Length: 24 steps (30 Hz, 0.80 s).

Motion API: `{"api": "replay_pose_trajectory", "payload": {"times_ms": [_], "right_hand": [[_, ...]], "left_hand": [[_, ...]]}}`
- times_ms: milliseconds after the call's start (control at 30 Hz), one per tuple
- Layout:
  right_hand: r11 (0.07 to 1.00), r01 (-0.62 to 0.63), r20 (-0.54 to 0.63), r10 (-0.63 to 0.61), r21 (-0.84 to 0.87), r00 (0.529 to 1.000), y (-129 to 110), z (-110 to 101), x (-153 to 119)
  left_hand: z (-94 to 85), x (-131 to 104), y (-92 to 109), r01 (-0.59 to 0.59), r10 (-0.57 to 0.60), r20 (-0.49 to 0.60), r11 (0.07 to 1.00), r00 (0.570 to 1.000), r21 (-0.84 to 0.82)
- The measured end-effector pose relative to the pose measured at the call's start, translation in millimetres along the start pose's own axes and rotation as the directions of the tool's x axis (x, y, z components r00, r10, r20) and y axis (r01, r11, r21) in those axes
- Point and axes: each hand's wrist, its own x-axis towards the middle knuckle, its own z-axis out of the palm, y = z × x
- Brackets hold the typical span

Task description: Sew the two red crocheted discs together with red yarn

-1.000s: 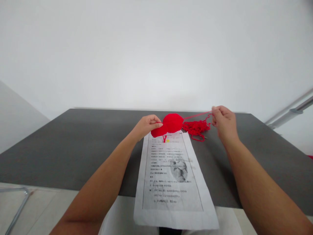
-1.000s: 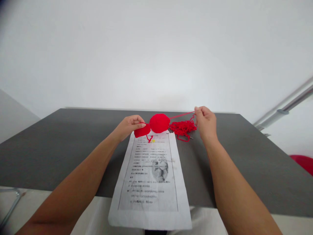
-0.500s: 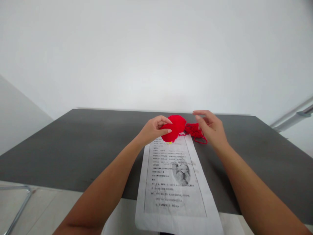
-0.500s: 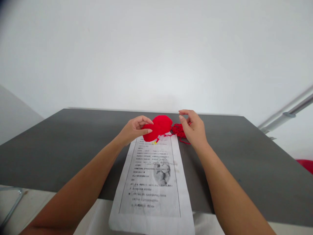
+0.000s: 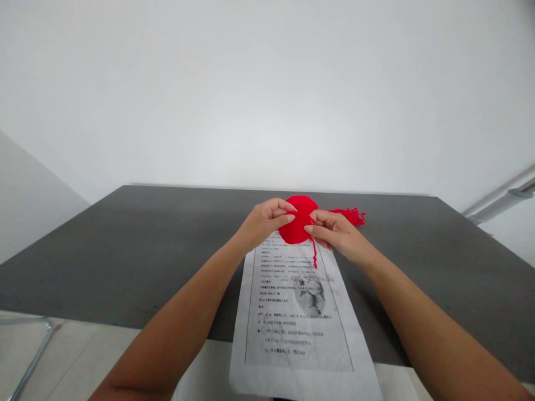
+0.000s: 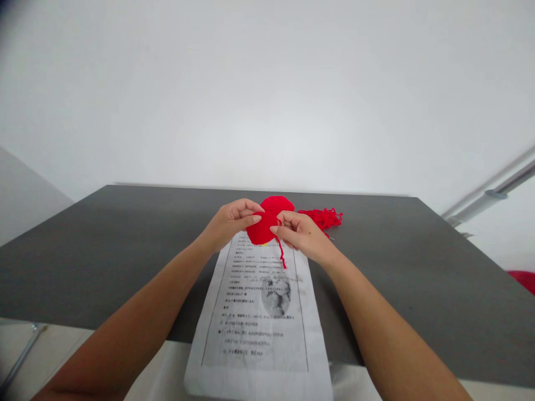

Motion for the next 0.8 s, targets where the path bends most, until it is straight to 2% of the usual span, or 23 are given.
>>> {"api": "replay_pose_trajectory", "payload": {"times_ms": [133,200,333,467,600,800], "right_hand": [[0.998,0.028,-0.114,-0.022,0.050,0.993,2,0,2],[0.998,0.038,-0.135,-0.030,0.057,0.990,2,0,2],[0.999,0.037,-0.068,-0.035,0.031,0.997,-3,0,0],[1.000,0.005,0.027,-0.006,0.026,1.000,-9,0,-1],[0.999,-0.002,-0.018,0.003,0.046,1.000,-7,0,0],[0.999,0.027,-0.079,-0.024,0.037,0.997,-4,-5,-1]], "left_hand": [[1.7,-1,3,0.053,-0.053,0.022,0.999,0.998,0.009],[2.2,-2,3,0.056,-0.056,0.016,0.998,0.998,0.039],[2.8,-3,3,-0.011,0.013,-0.028,0.997,1.000,0.076],[4.4,-5,3,-0.039,0.042,-0.027,0.995,0.999,0.093],[5.9,-4,5,-0.002,0.003,-0.018,0.999,1.000,0.050],[4.5,-4,8,0.086,-0.077,0.099,0.993,0.992,-0.083]]}}
